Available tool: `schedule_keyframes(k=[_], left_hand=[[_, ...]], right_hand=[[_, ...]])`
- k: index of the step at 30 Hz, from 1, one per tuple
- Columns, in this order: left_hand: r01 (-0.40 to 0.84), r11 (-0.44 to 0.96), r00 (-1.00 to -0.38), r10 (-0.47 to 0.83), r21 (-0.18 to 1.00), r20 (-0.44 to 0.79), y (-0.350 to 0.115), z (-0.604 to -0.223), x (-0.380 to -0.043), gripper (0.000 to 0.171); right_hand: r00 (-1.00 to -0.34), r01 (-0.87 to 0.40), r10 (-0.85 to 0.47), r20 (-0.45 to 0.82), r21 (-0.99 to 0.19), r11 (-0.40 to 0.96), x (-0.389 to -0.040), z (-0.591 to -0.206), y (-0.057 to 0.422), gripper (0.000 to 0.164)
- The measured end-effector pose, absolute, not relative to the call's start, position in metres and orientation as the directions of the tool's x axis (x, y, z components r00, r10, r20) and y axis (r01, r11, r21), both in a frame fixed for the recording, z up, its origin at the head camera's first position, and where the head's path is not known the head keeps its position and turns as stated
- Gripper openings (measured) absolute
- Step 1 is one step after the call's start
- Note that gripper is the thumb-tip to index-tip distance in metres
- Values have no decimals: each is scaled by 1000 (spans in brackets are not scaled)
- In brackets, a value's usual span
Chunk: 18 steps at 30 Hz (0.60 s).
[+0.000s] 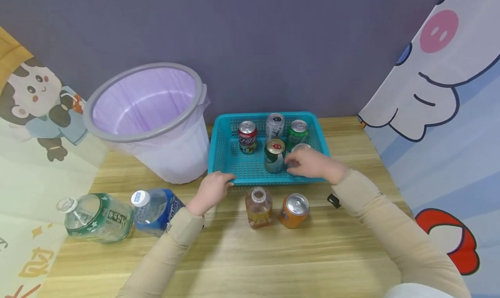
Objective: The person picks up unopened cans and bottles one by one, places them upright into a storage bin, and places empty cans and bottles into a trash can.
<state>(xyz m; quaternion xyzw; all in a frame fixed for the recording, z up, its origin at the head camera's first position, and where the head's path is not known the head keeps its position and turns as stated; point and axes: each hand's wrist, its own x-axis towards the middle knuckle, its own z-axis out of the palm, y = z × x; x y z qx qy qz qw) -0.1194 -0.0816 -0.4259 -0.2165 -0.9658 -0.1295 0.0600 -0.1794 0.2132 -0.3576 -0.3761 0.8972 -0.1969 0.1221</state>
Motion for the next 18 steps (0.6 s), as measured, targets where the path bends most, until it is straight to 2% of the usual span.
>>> schedule_keyframes(k=[18], left_hand=[[443,867,-894,411,227,177,-82,-425,-119,19]], right_hand=[[-697,-620,-717,-19,-486,616,-163,-383,225,20]])
